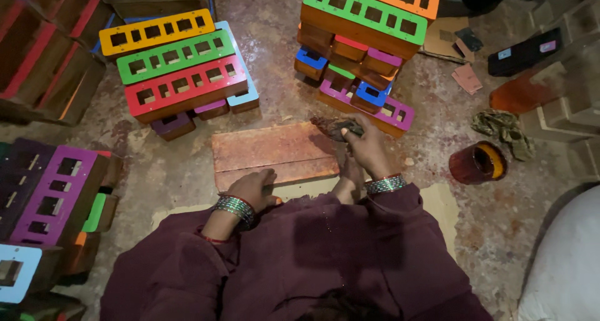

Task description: The person sits on the floor and uses a cloth to polish a rectangular wooden block. They repeatedly rub the block's surfaces, turn it over, and place it down among other colorful wooden blocks.

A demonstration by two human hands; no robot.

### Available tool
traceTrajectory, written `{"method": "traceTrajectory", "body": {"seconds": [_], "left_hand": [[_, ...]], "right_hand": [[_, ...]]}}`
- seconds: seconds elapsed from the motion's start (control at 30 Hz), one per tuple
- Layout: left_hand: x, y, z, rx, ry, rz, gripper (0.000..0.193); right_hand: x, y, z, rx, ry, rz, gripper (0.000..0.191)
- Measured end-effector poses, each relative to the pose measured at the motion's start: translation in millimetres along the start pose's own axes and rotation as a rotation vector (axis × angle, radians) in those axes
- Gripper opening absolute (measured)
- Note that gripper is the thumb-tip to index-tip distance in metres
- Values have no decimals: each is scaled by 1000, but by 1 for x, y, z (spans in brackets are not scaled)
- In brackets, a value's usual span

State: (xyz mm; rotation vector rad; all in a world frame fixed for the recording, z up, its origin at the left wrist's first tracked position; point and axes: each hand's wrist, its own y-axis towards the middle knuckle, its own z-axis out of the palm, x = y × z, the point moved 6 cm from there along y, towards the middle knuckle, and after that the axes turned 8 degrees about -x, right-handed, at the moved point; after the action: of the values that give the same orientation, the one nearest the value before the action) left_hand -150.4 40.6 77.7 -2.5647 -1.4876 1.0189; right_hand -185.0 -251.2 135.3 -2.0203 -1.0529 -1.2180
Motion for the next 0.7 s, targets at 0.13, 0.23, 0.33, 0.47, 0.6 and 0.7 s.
{"method": "traceTrajectory", "body": {"seconds": [0.13,0.23,0.33,0.47,0.6,0.7], "left_hand": [[2,1,0,-25,-7,43,71],[5,1,2,-38,-36,49,76],[7,4,7,-36,-21,47,72],[10,6,10,-38,11,32,81],[7,4,6,-27,3,23,79],[4,2,2,1,18,-13,78]], "right_hand": [[-6,5,7,7,157,-38,34],[-13,7,11,23,129,4,35],[-11,5,6,-11,81,-37,35],[-7,2,3,-18,55,-16,36],[-3,2,4,-23,43,-17,35],[0,2,4,-25,43,-53,34]]}}
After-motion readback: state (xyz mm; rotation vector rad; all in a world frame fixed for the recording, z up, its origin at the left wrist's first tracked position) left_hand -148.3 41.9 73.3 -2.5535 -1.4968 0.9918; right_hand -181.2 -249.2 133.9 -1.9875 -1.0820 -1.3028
